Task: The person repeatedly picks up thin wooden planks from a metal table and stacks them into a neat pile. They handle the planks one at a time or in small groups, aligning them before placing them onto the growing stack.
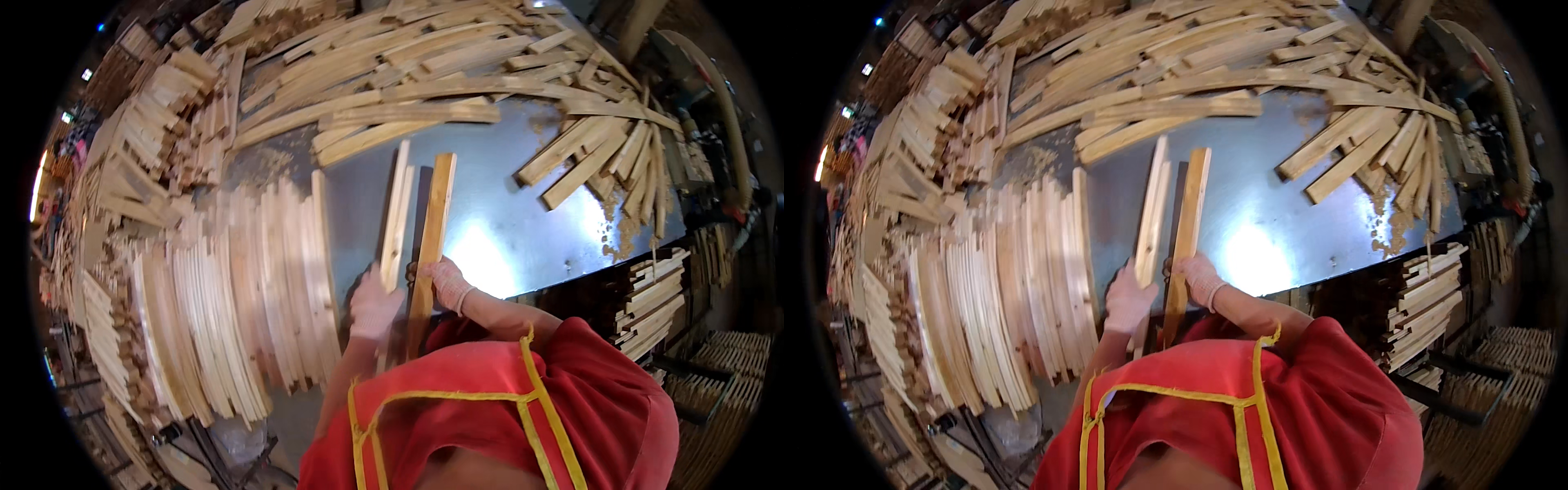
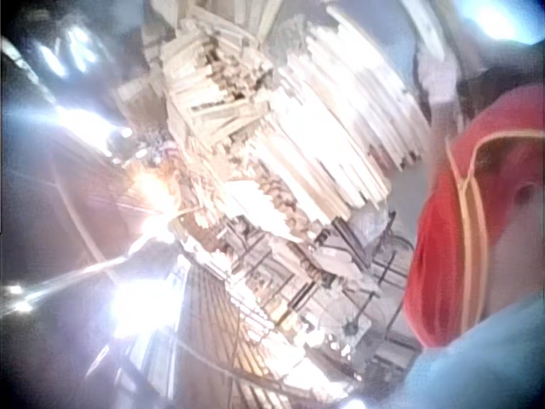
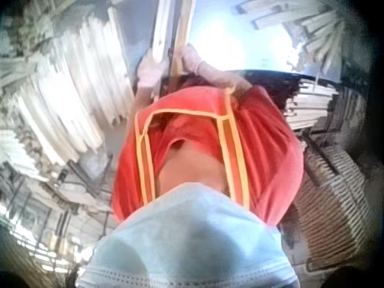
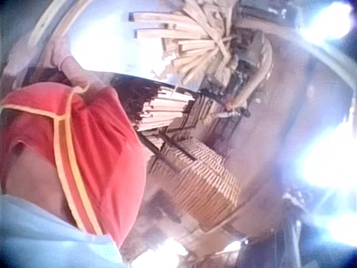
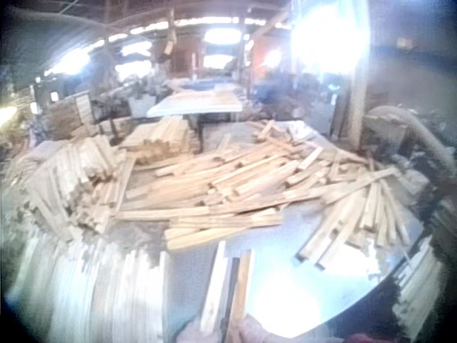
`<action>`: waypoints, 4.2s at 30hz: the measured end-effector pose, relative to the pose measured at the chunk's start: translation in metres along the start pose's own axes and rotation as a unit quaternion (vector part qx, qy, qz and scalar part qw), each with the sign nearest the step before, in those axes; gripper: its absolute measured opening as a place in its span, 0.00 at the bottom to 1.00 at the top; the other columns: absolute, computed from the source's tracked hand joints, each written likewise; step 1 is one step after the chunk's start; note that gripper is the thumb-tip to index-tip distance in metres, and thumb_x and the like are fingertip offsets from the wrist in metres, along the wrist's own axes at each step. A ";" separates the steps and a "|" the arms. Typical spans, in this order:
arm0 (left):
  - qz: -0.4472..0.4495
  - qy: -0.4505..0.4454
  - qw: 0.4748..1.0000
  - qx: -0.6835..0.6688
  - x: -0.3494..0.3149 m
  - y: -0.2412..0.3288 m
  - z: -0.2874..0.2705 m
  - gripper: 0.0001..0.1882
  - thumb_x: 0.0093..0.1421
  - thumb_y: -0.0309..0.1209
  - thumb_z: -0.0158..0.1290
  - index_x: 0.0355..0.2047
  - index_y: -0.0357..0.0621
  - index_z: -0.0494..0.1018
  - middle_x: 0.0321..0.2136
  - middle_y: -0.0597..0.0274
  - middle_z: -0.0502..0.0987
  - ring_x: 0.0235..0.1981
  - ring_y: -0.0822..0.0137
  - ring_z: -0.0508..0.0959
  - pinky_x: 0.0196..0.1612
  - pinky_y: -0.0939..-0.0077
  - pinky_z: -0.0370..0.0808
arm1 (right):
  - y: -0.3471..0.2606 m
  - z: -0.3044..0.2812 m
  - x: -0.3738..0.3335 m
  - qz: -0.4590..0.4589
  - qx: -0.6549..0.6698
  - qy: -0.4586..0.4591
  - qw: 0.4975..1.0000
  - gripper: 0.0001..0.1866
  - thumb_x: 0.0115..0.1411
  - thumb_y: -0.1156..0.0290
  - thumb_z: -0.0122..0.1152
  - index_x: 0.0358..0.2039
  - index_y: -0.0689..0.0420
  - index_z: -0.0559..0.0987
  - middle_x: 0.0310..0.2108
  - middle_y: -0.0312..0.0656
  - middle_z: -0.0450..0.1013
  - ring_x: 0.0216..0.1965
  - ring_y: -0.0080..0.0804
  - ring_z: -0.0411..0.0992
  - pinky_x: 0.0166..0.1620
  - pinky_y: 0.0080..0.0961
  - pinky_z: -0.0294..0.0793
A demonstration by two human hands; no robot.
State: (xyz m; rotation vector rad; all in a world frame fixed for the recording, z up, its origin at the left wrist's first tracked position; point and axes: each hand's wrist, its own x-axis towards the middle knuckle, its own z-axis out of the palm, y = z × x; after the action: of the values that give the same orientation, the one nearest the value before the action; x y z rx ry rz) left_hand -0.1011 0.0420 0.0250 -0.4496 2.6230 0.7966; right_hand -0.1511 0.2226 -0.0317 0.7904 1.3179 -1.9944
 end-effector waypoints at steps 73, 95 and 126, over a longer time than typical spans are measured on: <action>0.053 0.134 0.953 0.265 -0.092 -0.041 0.020 0.47 0.60 0.51 0.64 0.73 0.39 0.62 0.71 0.45 0.64 0.74 0.41 0.60 0.75 0.42 0.55 | -0.027 -0.005 -0.024 -0.232 -0.577 -0.400 0.673 0.30 0.60 0.59 0.63 0.60 0.59 0.72 0.45 0.60 0.80 0.47 0.59 0.79 0.52 0.48 0.77; 0.191 0.031 0.981 -0.027 -0.026 0.109 0.084 0.37 0.55 0.36 0.69 0.66 0.45 0.74 0.51 0.52 0.81 0.49 0.50 0.81 0.54 0.57 0.78 | -0.379 -0.142 0.033 -0.246 -0.777 -0.075 0.574 0.40 0.59 0.50 0.70 0.67 0.59 0.73 0.51 0.51 0.82 0.52 0.50 0.81 0.54 0.39 0.79; 0.092 0.220 0.941 0.240 -0.058 -0.030 0.041 0.42 0.53 0.33 0.65 0.69 0.43 0.65 0.68 0.45 0.66 0.70 0.38 0.63 0.74 0.39 0.59 | -0.385 -0.273 0.054 -0.308 -0.838 0.275 0.356 0.33 0.59 0.63 0.68 0.66 0.50 0.73 0.57 0.45 0.78 0.63 0.48 0.73 0.61 0.41 0.75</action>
State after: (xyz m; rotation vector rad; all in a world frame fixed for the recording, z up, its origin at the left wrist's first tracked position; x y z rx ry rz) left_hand -0.0274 0.0534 0.0036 -0.2652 3.1736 0.0751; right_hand -0.4386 0.5907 0.0569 -0.3073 3.1153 0.4325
